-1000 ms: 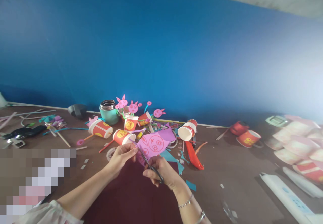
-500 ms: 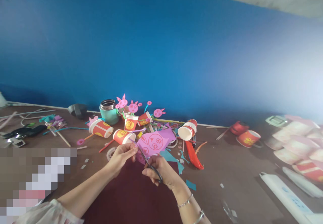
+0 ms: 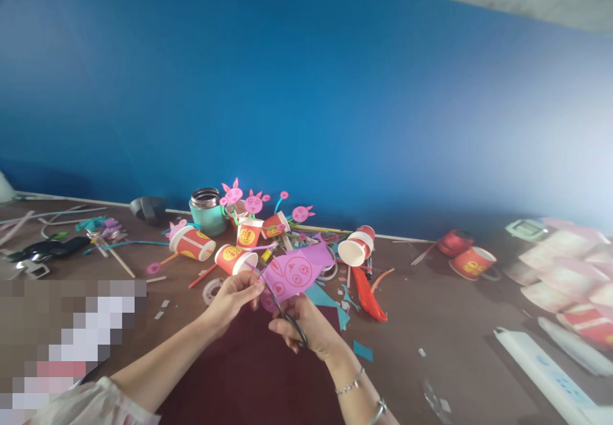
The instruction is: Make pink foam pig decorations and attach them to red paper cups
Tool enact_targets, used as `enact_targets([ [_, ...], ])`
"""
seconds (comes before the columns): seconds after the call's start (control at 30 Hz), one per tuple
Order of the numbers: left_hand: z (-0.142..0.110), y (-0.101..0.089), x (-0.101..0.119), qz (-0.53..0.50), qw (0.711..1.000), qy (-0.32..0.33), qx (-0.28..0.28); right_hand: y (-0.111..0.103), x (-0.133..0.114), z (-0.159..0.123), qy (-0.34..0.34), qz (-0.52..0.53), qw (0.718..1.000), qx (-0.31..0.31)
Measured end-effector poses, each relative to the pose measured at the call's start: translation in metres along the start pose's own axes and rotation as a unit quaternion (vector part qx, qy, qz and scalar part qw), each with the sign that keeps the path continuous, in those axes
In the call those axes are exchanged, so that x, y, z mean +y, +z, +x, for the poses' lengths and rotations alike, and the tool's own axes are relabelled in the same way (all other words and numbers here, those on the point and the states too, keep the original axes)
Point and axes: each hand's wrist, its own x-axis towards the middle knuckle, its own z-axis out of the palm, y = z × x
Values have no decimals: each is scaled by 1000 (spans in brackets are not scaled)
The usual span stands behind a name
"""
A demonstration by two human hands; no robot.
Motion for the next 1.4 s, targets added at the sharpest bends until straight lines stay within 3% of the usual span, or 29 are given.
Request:
enact_targets([
  [0.33,1,-4,3,31,999,-6,-33,-3,-8,-3,-49,4,998,-35],
  [1.0,4,-15,11,100,988,-35,-113,-16,5,-9,14,-40,999,-27],
  [1.2,3,-21,12,137,976,-59,-160,-20,6,-11,32,-40,998,-41],
  [1.4,4,-24,13,108,970,-82,-204,-22,1,-14,35,-54,996,-60],
])
